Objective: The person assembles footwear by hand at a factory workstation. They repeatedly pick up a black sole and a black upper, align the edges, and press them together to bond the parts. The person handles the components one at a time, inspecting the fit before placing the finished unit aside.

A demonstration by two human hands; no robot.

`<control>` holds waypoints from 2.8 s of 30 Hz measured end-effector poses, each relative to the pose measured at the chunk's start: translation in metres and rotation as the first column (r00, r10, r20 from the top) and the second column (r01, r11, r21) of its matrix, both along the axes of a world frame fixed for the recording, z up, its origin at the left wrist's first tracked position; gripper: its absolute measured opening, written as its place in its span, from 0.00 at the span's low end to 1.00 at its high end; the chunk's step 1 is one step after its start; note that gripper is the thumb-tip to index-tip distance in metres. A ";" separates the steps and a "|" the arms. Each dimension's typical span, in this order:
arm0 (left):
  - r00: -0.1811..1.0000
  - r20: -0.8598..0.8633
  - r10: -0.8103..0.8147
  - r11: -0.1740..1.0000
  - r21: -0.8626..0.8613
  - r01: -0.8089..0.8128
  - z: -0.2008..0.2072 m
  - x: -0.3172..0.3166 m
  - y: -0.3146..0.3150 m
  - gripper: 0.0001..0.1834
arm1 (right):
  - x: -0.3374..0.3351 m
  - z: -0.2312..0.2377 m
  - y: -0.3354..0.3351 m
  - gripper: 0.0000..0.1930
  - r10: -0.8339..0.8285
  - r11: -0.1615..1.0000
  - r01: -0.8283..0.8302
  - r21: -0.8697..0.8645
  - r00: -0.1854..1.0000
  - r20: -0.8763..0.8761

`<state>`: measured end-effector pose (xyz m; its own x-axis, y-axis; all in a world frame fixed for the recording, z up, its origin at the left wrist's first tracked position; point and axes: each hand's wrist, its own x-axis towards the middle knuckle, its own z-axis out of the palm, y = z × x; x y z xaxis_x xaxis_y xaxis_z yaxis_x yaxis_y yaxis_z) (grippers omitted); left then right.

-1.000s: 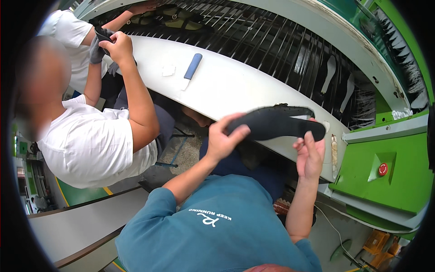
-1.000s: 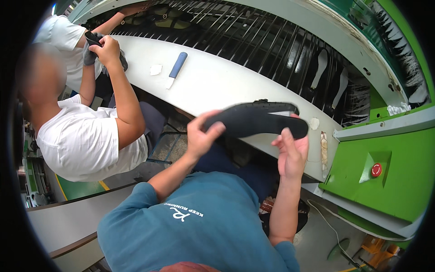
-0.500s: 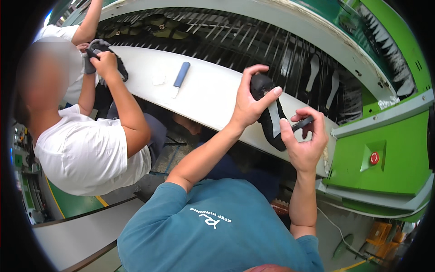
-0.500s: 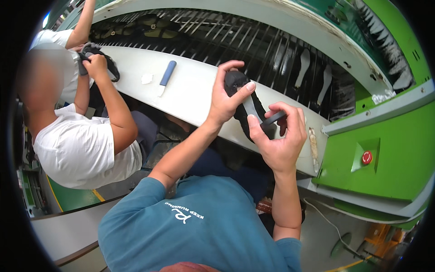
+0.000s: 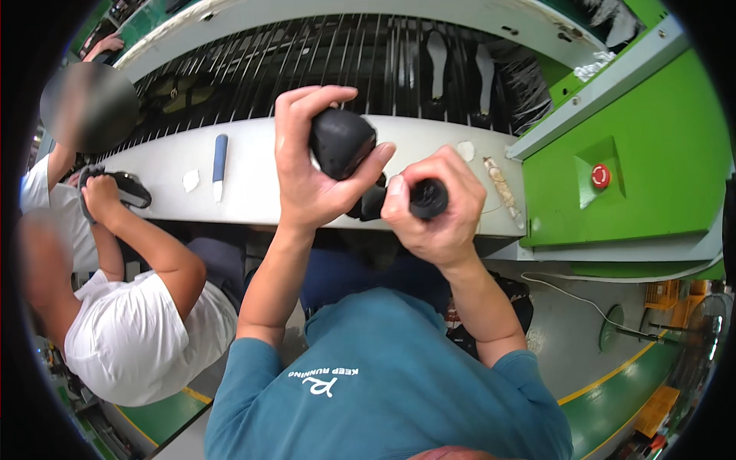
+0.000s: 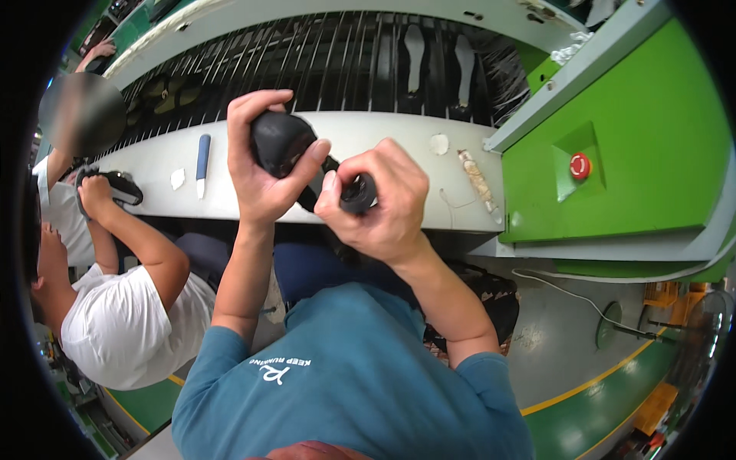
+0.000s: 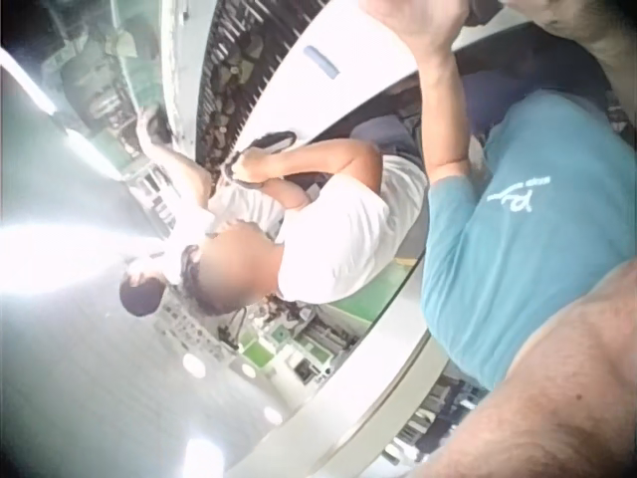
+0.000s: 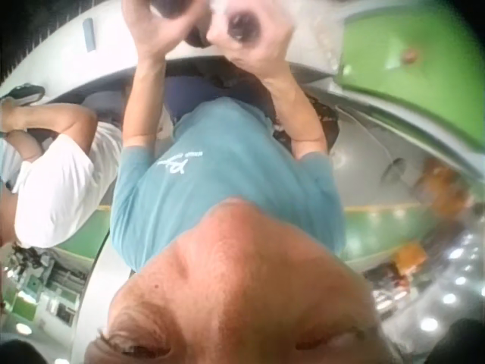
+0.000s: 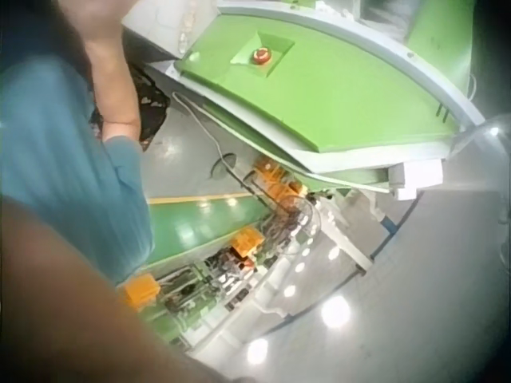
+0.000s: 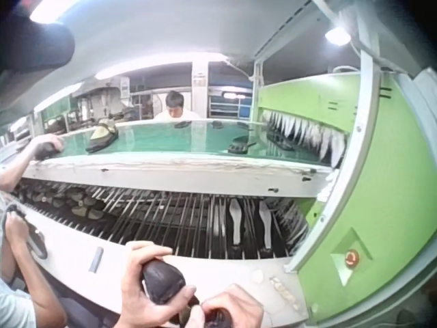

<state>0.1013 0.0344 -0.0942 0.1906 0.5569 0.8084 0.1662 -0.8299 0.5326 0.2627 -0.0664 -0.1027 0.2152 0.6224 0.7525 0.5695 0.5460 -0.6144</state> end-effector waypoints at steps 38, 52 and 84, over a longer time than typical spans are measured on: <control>0.960 0.202 -0.194 0.885 -0.386 0.260 -0.024 -0.019 0.047 0.56 | -0.037 -0.017 0.056 0.32 -0.098 0.995 0.100 -0.009 0.989 0.111; 0.947 0.219 -0.234 0.877 -0.374 0.303 -0.029 -0.024 0.043 0.43 | -0.038 -0.021 0.057 0.32 -0.119 0.993 0.117 0.019 0.983 0.137; 0.915 0.339 -0.221 0.847 -0.398 0.352 -0.033 -0.038 0.016 0.31 | -0.027 -0.004 0.038 0.34 0.089 0.993 -0.067 -0.094 0.965 0.248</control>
<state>0.0637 0.0503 -0.1271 0.2097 0.8204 0.5320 -0.2463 -0.4822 0.8407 0.2355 -0.0282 -0.1072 -0.0259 0.6933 0.7202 0.6690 0.5474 -0.5028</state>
